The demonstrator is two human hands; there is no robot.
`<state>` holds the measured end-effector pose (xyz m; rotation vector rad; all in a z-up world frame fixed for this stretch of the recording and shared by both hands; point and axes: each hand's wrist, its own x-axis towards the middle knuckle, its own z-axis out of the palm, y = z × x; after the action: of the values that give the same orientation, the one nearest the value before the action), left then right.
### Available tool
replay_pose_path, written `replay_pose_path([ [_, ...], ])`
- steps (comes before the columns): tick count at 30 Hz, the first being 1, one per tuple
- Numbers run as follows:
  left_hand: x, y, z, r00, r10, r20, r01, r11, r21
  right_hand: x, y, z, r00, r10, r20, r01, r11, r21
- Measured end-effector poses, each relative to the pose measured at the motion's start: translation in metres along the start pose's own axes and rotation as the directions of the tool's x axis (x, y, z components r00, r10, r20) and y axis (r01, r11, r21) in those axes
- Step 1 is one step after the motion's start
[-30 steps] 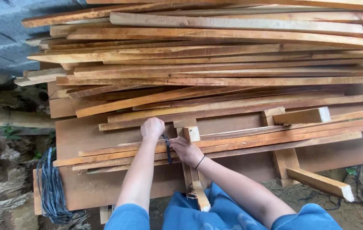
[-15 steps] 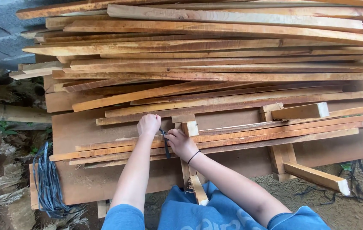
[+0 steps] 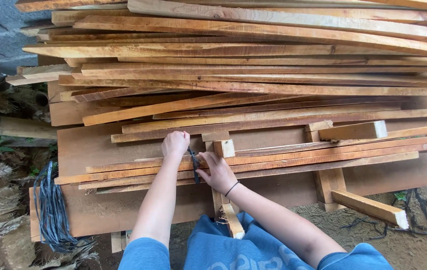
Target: Organizing and bundling thin wooden strips together using plastic ties and pliers to secure them.
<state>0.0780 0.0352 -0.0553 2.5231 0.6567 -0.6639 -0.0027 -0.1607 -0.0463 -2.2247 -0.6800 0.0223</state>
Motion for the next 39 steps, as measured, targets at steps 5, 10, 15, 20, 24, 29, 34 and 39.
replay_pose_path([
  [5, 0.002, 0.000, 0.005, 1.000, -0.003, -0.016, 0.003, 1.000, 0.009, 0.021, -0.018, -0.015, 0.994, -0.081, -0.072, 0.075, 0.994, -0.083],
  [10, -0.002, 0.002, 0.002, 1.000, -0.006, -0.026, 0.006, 1.000, 0.013, 0.026, -0.025, -0.022, 0.992, -0.090, -0.090, 0.088, 0.996, -0.025],
  [15, 0.007, 0.007, -0.002, 0.999, -0.010, 0.035, 0.007, 0.997, 0.081, 0.025, -0.010, -0.006, 1.000, 0.006, 0.009, -0.007, 0.997, 0.077],
  [20, 0.014, 0.022, -0.005, 0.995, -0.009, 0.101, -0.010, 0.982, 0.190, 0.032, -0.021, -0.010, 0.983, 0.089, 0.159, -0.069, 0.989, -0.127],
  [24, 0.012, 0.022, -0.009, 0.992, -0.005, 0.125, -0.020, 0.980, 0.199, 0.037, -0.028, -0.027, 0.993, 0.007, 0.119, 0.004, 0.996, -0.094],
  [29, 0.009, 0.021, -0.007, 0.994, -0.012, 0.110, -0.007, 0.985, 0.170, 0.036, -0.024, -0.026, 0.985, 0.104, 0.136, -0.123, 0.983, 0.139],
  [34, 0.011, 0.017, -0.004, 0.994, -0.004, 0.107, -0.013, 0.987, 0.158, 0.034, -0.022, -0.014, 0.931, 0.291, 0.220, -0.353, 0.875, 0.333],
  [39, 0.004, 0.021, -0.012, 0.995, 0.024, 0.093, -0.039, 0.987, 0.158, 0.040, -0.030, -0.008, 0.844, 0.395, 0.364, -0.455, 0.886, 0.094],
])
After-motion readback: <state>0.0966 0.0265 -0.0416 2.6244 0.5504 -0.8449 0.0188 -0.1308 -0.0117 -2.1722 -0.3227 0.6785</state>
